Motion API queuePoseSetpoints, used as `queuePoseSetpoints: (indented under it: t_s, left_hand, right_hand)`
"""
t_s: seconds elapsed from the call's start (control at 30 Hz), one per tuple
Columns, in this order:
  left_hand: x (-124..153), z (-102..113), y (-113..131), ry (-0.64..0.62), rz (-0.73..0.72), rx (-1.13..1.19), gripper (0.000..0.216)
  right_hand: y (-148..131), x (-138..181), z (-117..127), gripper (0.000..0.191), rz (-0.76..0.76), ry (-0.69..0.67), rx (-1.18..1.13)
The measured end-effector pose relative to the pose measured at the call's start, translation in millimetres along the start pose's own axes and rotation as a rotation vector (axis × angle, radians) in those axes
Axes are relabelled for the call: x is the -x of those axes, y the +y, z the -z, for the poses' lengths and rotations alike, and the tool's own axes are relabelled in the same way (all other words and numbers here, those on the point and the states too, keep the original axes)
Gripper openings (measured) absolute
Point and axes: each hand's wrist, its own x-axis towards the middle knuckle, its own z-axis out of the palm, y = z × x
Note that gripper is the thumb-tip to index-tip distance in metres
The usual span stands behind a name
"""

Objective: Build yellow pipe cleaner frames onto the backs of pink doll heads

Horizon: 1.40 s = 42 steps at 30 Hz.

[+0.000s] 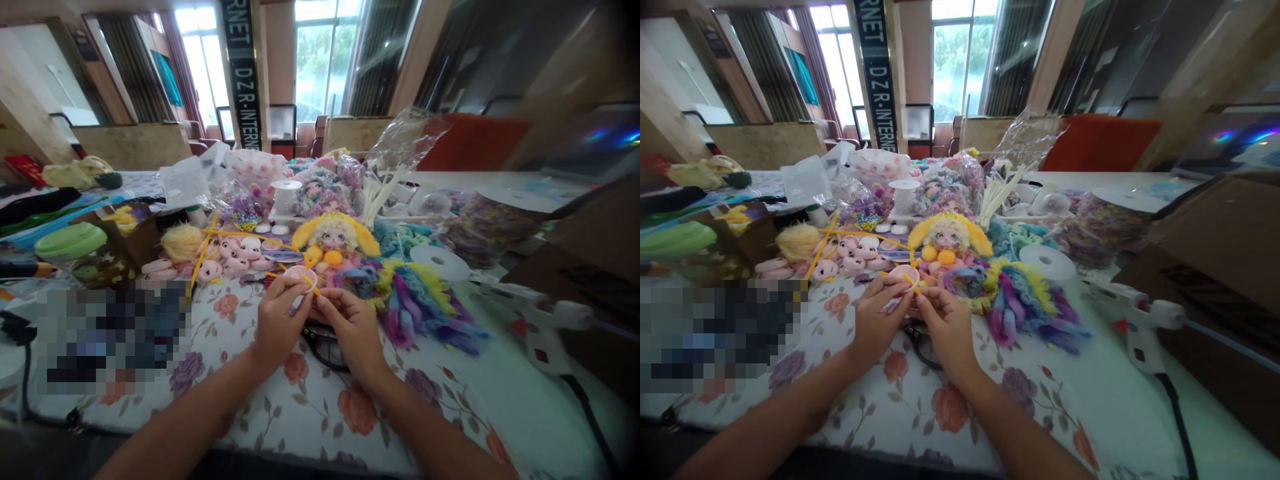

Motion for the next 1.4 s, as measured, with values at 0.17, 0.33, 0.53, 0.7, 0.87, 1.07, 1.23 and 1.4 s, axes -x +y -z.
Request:
queuePoseSetpoints:
  t_s: [0.17, 0.33, 0.53, 0.7, 0.87, 1.07, 1.23, 1.4]
  left_hand:
    - [-1.6, 1.0, -5.4, 0.023, 0.033, 0.004, 0.01]
    - [0.9, 1.9, -1.2, -0.018, -0.099, -0.017, 0.011]
    - [5.0, 1.3, 0.0, -0.051, -0.14, -0.022, 0.011]
    - [6.8, 2.0, -0.3, -0.078, -0.197, -0.01, 0.014]
    - [6.8, 1.9, 0.6, -0.086, -0.205, -0.002, 0.014]
    - [8.0, 1.5, -0.1, -0.106, -0.193, 0.018, 0.013]
    - [3.7, 1.2, -0.8, -0.084, -0.047, 0.039, 0.01]
    - [-1.2, 2.4, -3.8, -0.019, 0.021, 0.039, 0.011]
  right_hand:
    - [-0.4, -1.6, 3.4, 0.024, 0.005, 0.03, 0.125]
    - [0.7, -1.0, 3.0, 0.022, 0.005, -0.006, 0.058]
    - [1.4, -0.2, 3.9, 0.019, 0.047, -0.007, 0.046]
    - [1.4, 0.3, 5.9, 0.024, 0.051, -0.052, 0.066]
    - [3.2, 1.1, 8.1, 0.026, 0.047, -0.05, 0.085]
    - [5.6, -0.5, 11.2, 0.03, 0.018, -0.063, 0.112]
    - [3.1, -7.2, 9.6, 0.029, 0.008, -0.1, 0.122]
    - [2.4, -9.9, 9.9, 0.021, 0.128, -0.057, 0.355]
